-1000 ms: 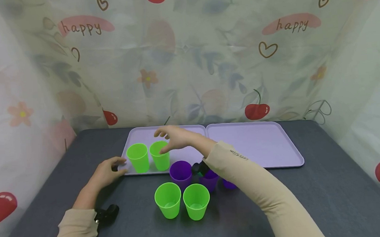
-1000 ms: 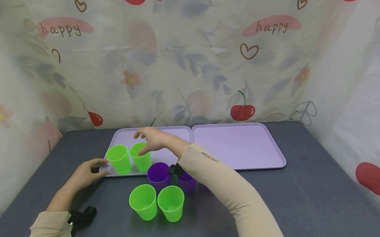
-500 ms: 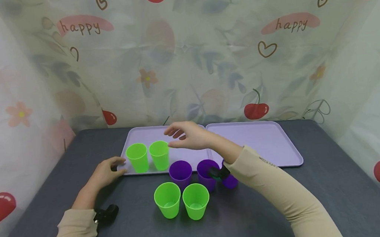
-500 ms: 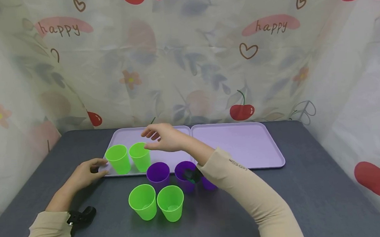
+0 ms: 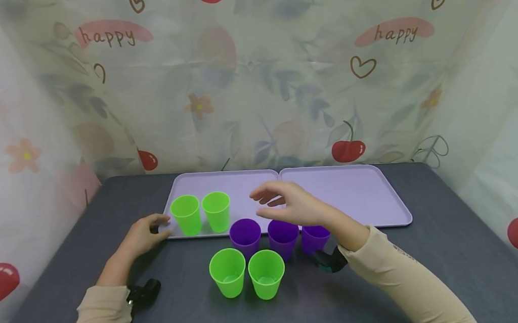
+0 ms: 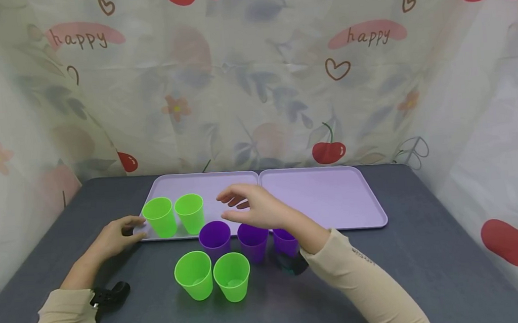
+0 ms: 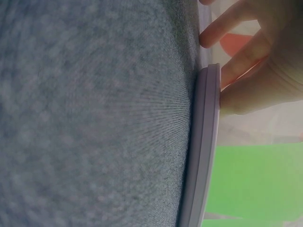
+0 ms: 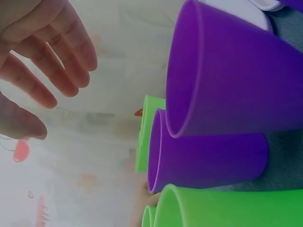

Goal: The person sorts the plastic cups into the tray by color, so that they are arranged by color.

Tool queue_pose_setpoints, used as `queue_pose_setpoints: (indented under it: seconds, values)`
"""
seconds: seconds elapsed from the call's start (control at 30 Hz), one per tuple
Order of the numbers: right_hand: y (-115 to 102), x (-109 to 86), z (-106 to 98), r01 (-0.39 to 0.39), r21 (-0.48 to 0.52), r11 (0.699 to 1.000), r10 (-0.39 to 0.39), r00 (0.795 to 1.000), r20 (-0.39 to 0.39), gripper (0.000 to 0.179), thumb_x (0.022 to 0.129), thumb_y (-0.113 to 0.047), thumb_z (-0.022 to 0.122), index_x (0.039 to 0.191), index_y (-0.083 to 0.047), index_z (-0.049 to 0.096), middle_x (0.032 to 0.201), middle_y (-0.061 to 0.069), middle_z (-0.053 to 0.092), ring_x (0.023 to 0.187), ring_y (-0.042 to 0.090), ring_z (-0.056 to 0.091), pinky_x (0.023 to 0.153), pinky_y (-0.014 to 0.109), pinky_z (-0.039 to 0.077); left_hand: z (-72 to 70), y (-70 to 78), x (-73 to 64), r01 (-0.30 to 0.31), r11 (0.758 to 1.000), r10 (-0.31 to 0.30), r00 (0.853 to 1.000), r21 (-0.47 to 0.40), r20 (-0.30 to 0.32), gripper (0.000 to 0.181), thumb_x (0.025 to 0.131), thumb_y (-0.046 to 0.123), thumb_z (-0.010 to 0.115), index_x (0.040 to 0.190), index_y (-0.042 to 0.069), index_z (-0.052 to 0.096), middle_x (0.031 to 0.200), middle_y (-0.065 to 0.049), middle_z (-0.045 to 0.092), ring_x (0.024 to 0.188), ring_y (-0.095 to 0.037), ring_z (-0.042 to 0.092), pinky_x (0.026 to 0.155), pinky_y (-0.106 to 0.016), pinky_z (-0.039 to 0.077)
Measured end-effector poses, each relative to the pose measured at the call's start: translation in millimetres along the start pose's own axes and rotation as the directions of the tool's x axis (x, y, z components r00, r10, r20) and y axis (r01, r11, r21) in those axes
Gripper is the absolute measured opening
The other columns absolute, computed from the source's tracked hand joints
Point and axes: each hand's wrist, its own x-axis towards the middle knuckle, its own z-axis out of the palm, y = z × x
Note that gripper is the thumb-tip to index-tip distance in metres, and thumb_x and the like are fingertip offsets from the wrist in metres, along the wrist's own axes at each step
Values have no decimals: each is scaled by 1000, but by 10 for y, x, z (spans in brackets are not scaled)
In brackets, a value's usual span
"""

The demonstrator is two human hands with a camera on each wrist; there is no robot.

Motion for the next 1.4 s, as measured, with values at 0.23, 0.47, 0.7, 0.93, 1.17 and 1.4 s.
queue_pose_setpoints:
  seconds: [0.23,0.47,0.7,0.93,1.17,1.4]
  values:
    - [17,-239,10,10,47,999,-7,998,-68,34,85,-10,66,117,-4,59,116,12,64,105,24,63,92,35,51,-1,-10,0,-6,1000,6,1000,-6,3,38,85,16,66,116,-5,59,116,-27,61,109,-45,54,92,-56,42]
    - [39,-451,58,59,40,997,-56,996,-72,35,84,-10,67,118,-2,59,115,12,64,107,25,62,91,33,52,4,-17,-1,-6,1000,6,1000,-11,-3,38,84,16,66,115,-4,60,116,-26,61,109,-44,54,92,-56,42]
    - [80,-594,145,70,89,994,-68,997,-29,39,84,-11,68,120,0,57,117,16,63,107,26,61,91,36,52,10,-24,-5,-13,1000,13,1000,-9,-13,38,84,16,67,115,-4,60,115,-25,62,108,-44,55,91,-55,42]
    - [99,-699,251,59,87,994,-63,997,48,48,83,-21,71,124,-5,53,121,13,61,109,22,60,93,33,51,13,-24,3,-3,1000,3,1000,-4,-10,38,84,16,66,116,-4,60,116,-25,62,109,-44,55,92,-56,42]
    - [106,-753,361,100,94,991,-105,993,48,51,79,-21,74,124,-6,54,122,11,61,110,23,61,94,32,50,10,2,-2,13,1000,-13,1000,-4,1,39,85,16,66,117,-4,59,117,-25,61,110,-44,54,93,-56,42]
    - [121,-783,454,131,82,988,-135,989,53,56,78,-22,75,125,0,52,124,16,59,114,24,60,96,30,48,4,12,-9,29,1000,-29,1000,-7,12,40,85,17,66,118,-4,58,119,-25,60,112,-44,53,94,-56,41]
